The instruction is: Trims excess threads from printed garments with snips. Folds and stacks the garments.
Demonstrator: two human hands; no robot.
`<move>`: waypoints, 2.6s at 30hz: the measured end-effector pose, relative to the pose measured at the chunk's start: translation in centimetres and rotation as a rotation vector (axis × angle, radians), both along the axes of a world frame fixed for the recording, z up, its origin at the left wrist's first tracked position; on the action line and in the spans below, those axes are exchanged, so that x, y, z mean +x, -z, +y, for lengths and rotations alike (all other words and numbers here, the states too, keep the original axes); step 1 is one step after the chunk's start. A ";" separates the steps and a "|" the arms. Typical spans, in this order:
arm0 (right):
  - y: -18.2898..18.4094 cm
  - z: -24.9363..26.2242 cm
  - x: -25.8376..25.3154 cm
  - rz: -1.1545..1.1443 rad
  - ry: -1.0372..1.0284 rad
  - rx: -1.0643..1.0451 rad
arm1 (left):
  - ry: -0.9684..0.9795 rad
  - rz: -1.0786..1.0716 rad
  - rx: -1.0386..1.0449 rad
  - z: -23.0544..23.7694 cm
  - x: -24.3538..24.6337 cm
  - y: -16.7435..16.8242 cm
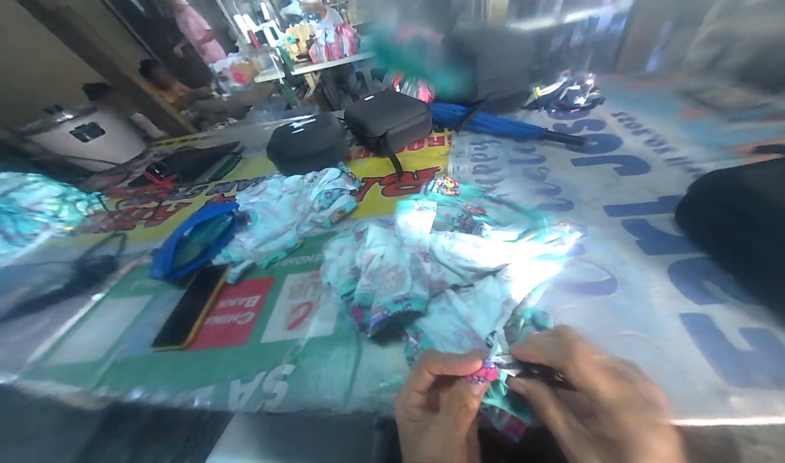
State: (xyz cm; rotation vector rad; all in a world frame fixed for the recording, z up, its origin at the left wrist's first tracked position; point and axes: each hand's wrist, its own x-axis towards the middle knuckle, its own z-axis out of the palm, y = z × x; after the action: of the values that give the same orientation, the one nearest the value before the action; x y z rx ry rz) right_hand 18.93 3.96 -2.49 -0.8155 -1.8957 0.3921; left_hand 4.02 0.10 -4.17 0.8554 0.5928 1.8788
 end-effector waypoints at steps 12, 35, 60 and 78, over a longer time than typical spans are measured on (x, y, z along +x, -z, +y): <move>0.2 -0.4 0.4 -0.041 0.032 0.006 | -0.015 0.032 0.005 0.0 0.2 0.1; 1.4 0.9 -0.6 0.112 -0.094 0.012 | 0.013 0.008 -0.053 0.1 0.4 0.9; 2.0 1.2 2.4 0.330 -0.398 -0.247 | -0.010 0.632 0.081 0.8 -2.4 0.4; 1.1 1.0 1.8 -0.071 0.006 0.274 | 0.090 0.347 -0.137 0.6 -0.7 -1.5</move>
State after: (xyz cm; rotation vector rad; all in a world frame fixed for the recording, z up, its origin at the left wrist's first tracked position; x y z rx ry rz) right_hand 20.72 4.92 -3.59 -0.6583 -1.9592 0.0965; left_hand 3.33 0.73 -2.69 1.1071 0.8701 1.5989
